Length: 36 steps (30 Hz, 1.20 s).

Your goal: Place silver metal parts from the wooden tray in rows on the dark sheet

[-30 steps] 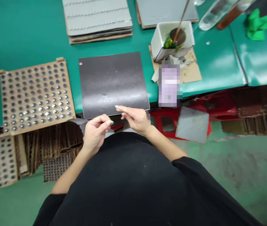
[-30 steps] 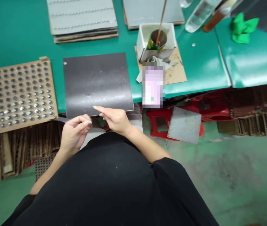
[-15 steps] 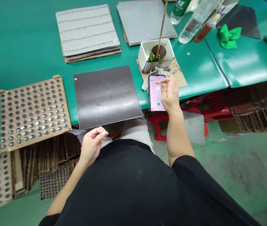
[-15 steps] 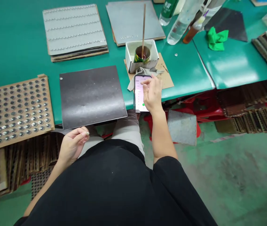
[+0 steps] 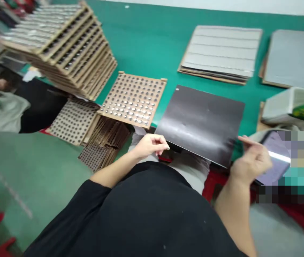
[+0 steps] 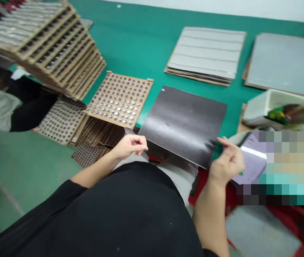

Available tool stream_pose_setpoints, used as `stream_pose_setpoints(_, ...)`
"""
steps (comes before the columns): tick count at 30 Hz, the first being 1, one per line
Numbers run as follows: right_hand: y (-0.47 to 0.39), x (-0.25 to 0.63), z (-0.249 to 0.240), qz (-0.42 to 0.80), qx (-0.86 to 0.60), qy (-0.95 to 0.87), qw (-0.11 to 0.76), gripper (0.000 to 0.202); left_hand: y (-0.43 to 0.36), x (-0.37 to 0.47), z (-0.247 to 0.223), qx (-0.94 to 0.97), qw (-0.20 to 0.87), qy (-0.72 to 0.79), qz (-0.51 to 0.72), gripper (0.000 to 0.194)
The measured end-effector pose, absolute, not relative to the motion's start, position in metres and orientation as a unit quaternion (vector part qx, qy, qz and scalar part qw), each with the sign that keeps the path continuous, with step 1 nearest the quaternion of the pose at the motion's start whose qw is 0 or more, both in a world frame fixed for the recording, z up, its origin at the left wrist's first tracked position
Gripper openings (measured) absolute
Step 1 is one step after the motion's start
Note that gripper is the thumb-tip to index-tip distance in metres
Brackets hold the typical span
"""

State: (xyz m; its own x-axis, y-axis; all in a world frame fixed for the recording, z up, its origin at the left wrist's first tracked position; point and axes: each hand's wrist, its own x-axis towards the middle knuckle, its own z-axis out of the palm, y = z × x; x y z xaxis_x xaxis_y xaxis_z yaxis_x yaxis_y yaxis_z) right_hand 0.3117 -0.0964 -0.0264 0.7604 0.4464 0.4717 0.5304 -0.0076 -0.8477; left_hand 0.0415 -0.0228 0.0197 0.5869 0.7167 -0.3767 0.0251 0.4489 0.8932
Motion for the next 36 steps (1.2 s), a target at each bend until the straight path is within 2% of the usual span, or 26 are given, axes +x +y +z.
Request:
stream_pose_setpoints(3, -0.094, 0.315, -0.033, -0.084, -0.725, -0.375, 0.572, 0.052, 0.010, 0.000, 0.025, 0.494, 0.670, 0.450, 0.323, 0.027)
stream_pose_setpoints(8, -0.098, 0.322, -0.033, -0.112, -0.751, -0.440, 0.479, 0.056, 0.077, -0.063, 0.026, 0.519, 0.434, 0.608, 0.415, 0.013)
stream_pose_setpoints(11, -0.100, 0.328, -0.033, -0.122, -0.763, -0.456, 0.442, 0.055, 0.109, -0.078, 0.020, 0.552, 0.331, 0.653, 0.398, 0.014)
stream_pose_setpoints(15, -0.098, 0.322, -0.025, -0.100, -0.764, -0.433, 0.468, 0.048, 0.131, -0.078, 0.014, 0.608, 0.253, 0.684, 0.315, 0.010)
stream_pose_setpoints(19, -0.091, 0.304, -0.014, -0.064, -0.717, -0.420, 0.553, 0.049, 0.141, -0.076, 0.012, 0.629, 0.233, 0.686, 0.283, 0.015)
stream_pose_setpoints(22, -0.082, 0.292, -0.007, -0.028, -0.673, -0.468, 0.573, 0.050, 0.144, -0.078, 0.014, 0.618, 0.197, 0.695, 0.310, 0.014)
stream_pose_setpoints(26, -0.048, 0.274, 0.006, 0.060, -0.650, -0.546, 0.524, 0.057, 0.129, -0.073, 0.020, 0.618, 0.170, 0.654, 0.402, 0.014)
stream_pose_setpoints(29, 0.006, 0.261, 0.009, 0.125, -0.673, -0.560, 0.467, 0.045, 0.098, -0.054, 0.025, 0.625, 0.181, 0.609, 0.453, 0.025)
stream_pose_setpoints(33, 0.089, 0.246, 0.001, 0.160, -0.698, -0.564, 0.412, 0.008, 0.043, -0.020, 0.029, 0.669, 0.291, 0.498, 0.468, 0.021)
stream_pose_setpoints(36, 0.123, 0.235, -0.003, 0.156, -0.744, -0.540, 0.361, 0.009, 0.010, -0.005, 0.027, 0.695, 0.375, 0.456, 0.409, 0.021)
